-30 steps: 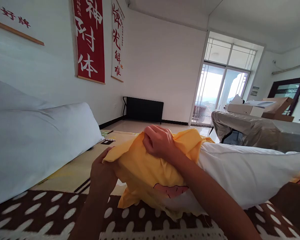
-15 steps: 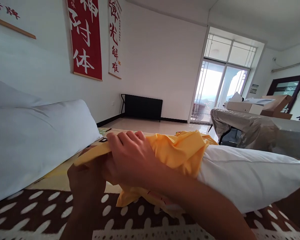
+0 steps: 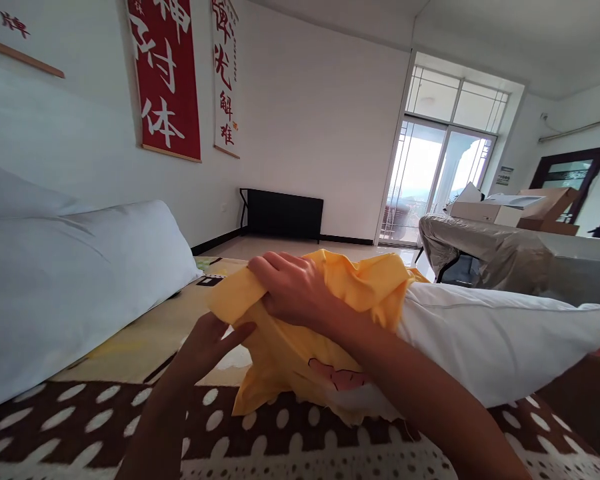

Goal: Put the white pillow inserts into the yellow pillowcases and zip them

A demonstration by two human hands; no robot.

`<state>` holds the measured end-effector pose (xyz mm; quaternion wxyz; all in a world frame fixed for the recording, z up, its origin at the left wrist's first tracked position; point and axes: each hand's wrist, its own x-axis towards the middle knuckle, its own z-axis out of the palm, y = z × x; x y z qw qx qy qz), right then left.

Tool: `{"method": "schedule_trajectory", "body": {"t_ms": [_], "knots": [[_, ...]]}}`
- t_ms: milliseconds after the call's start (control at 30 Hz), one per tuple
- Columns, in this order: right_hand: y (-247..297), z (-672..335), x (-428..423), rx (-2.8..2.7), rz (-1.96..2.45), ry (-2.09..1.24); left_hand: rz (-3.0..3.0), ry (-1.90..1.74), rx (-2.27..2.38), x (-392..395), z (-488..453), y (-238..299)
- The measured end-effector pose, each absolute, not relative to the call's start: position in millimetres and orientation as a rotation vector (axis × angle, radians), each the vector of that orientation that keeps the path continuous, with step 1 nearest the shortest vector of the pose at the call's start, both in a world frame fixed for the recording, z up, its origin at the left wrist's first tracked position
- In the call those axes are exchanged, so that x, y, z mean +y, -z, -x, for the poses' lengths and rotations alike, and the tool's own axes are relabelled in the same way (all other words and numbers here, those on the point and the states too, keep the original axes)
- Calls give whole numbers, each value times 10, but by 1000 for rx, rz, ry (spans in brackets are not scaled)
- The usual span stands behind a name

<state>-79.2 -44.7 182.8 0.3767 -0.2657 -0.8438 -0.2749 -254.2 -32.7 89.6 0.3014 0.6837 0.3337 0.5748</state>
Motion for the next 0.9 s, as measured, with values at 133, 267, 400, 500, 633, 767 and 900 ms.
{"method": "schedule_trajectory", "body": {"t_ms": [133, 267, 400, 500, 633, 767, 900], "knots": [[-1847, 720, -361, -2137, 701, 822, -1955, -1505, 980, -250, 2476, -855], [-1846, 695, -299, -2091, 695, 919, -2054, -1454, 1051, -290, 2344, -868], [-1845, 683, -225, -2051, 632, 1058, -2037, -1454, 1065, -270, 2265, -833], [-1845, 641, -132, -2022, 562, 1142, -1882, -1475, 1037, -225, 2222, -790], [-1847, 564, 3, -1956, 533, 1249, -1749, -1382, 868, -155, 2151, -696], [-1878, 512, 32, -1919, 460, 1337, -1592, -1376, 717, -28, 2155, -566], [-1922, 475, -26, -1946, 438, 1270, -1377, -1447, 478, 117, 2280, -474]]}}
